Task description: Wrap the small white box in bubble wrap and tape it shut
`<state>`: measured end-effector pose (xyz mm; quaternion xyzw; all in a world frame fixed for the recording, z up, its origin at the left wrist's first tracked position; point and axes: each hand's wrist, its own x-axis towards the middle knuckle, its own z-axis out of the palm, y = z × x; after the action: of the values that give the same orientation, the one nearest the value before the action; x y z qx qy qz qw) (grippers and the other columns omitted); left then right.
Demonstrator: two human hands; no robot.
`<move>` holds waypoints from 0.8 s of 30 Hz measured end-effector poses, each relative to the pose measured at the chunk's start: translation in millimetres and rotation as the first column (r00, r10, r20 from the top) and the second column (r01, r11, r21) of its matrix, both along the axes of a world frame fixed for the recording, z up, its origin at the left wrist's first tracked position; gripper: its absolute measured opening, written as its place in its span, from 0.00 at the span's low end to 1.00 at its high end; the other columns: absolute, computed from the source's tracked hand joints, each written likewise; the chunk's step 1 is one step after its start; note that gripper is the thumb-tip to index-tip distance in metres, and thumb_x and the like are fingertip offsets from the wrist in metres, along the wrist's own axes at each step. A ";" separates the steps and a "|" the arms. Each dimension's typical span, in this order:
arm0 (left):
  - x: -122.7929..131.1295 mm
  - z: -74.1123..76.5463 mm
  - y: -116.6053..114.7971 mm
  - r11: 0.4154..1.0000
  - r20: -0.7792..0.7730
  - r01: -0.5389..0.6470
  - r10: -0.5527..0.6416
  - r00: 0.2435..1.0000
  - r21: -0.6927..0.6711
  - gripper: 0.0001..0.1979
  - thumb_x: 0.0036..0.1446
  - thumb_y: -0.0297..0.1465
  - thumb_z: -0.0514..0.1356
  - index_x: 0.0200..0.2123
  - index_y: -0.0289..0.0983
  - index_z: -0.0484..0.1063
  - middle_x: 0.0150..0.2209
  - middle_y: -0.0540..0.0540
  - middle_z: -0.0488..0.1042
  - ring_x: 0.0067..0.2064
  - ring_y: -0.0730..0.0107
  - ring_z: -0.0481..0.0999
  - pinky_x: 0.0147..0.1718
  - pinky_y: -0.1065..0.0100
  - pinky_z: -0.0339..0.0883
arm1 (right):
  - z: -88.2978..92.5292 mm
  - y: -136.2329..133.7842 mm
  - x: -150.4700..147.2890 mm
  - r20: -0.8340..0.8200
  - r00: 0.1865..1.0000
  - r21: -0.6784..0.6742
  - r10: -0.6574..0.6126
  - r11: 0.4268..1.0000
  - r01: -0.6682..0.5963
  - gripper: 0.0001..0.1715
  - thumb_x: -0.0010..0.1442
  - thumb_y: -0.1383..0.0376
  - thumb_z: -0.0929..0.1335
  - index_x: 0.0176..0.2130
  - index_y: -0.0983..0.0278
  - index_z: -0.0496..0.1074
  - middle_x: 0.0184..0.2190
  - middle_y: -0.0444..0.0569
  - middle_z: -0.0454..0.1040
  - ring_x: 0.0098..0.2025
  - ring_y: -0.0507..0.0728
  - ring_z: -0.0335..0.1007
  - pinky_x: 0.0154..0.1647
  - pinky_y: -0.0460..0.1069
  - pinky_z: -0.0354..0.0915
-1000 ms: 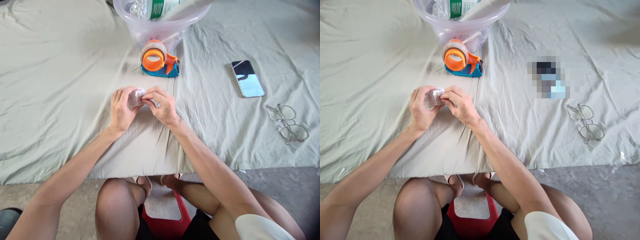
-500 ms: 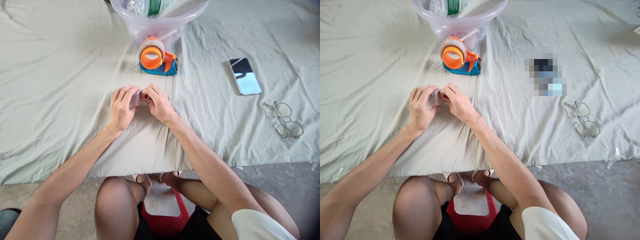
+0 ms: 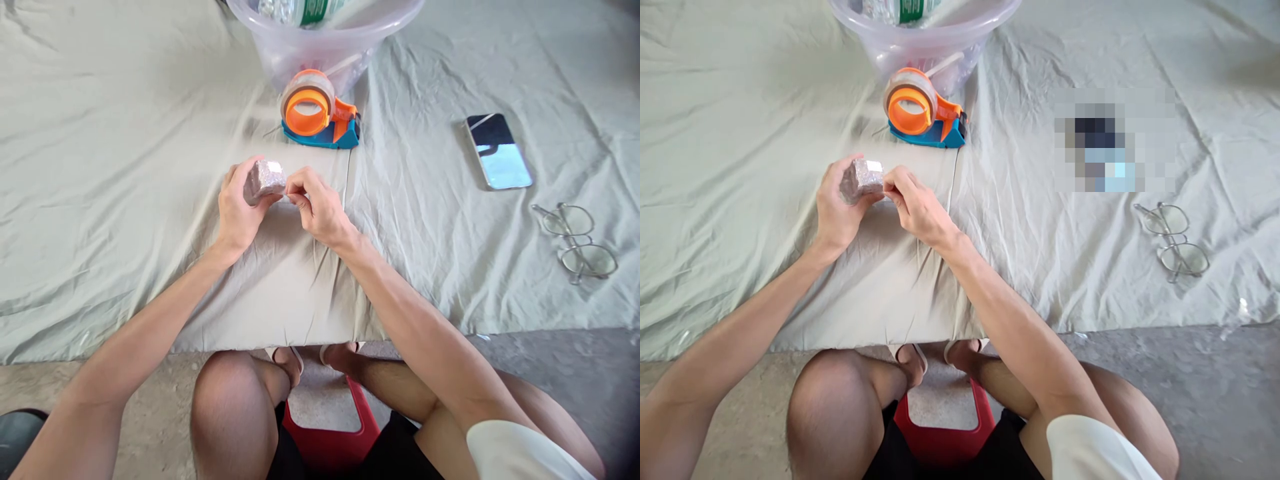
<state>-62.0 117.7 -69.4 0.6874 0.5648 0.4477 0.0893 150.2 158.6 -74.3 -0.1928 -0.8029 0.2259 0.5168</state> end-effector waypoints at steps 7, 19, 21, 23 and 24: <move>-7.0 2.6 3.4 0.998 -0.061 0.054 -0.056 0.997 -0.036 0.35 0.79 0.67 0.59 0.75 0.54 0.69 0.64 0.43 0.81 0.66 0.50 0.84 0.70 0.39 0.78 | -3.1 2.0 3.5 0.011 0.999 0.024 -0.035 0.999 0.035 0.15 0.84 0.61 0.64 0.64 0.51 0.72 0.50 0.48 0.79 0.49 0.58 0.81 0.53 0.56 0.82; -8.3 1.5 6.8 0.994 -0.047 0.051 -0.056 0.997 -0.101 0.43 0.79 0.73 0.47 0.74 0.47 0.70 0.67 0.42 0.81 0.72 0.52 0.82 0.73 0.42 0.76 | -4.8 0.9 1.5 0.013 0.998 0.006 -0.059 0.998 0.059 0.14 0.85 0.64 0.63 0.50 0.55 0.78 0.48 0.50 0.80 0.50 0.59 0.80 0.54 0.58 0.82; -8.5 0.1 7.9 0.993 -0.013 0.051 -0.052 0.999 -0.106 0.43 0.79 0.73 0.46 0.72 0.47 0.71 0.68 0.42 0.81 0.70 0.54 0.83 0.71 0.43 0.77 | -4.5 0.9 1.9 0.041 0.996 0.041 -0.077 0.996 0.075 0.15 0.84 0.65 0.62 0.51 0.55 0.78 0.48 0.50 0.80 0.50 0.60 0.81 0.55 0.59 0.81; -9.2 -2.2 10.0 0.995 0.041 0.043 -0.040 0.998 -0.094 0.45 0.77 0.75 0.47 0.70 0.47 0.72 0.67 0.42 0.82 0.68 0.54 0.84 0.70 0.45 0.79 | -2.7 0.8 2.2 0.035 0.994 0.097 -0.099 0.991 0.096 0.14 0.84 0.65 0.62 0.50 0.55 0.77 0.47 0.49 0.81 0.49 0.60 0.81 0.54 0.59 0.81; -9.8 -3.6 11.3 0.996 0.074 0.034 -0.028 0.997 -0.087 0.45 0.76 0.76 0.48 0.69 0.46 0.73 0.65 0.42 0.83 0.67 0.54 0.85 0.68 0.46 0.79 | -1.5 0.7 2.3 0.018 0.994 0.126 -0.110 0.986 0.107 0.14 0.83 0.65 0.63 0.50 0.54 0.77 0.46 0.48 0.81 0.48 0.60 0.81 0.53 0.58 0.81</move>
<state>-71.9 128.9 -73.0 0.6746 0.5697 0.4458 0.1469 152.5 159.3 -75.8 -0.2062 -0.8101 0.1443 0.5295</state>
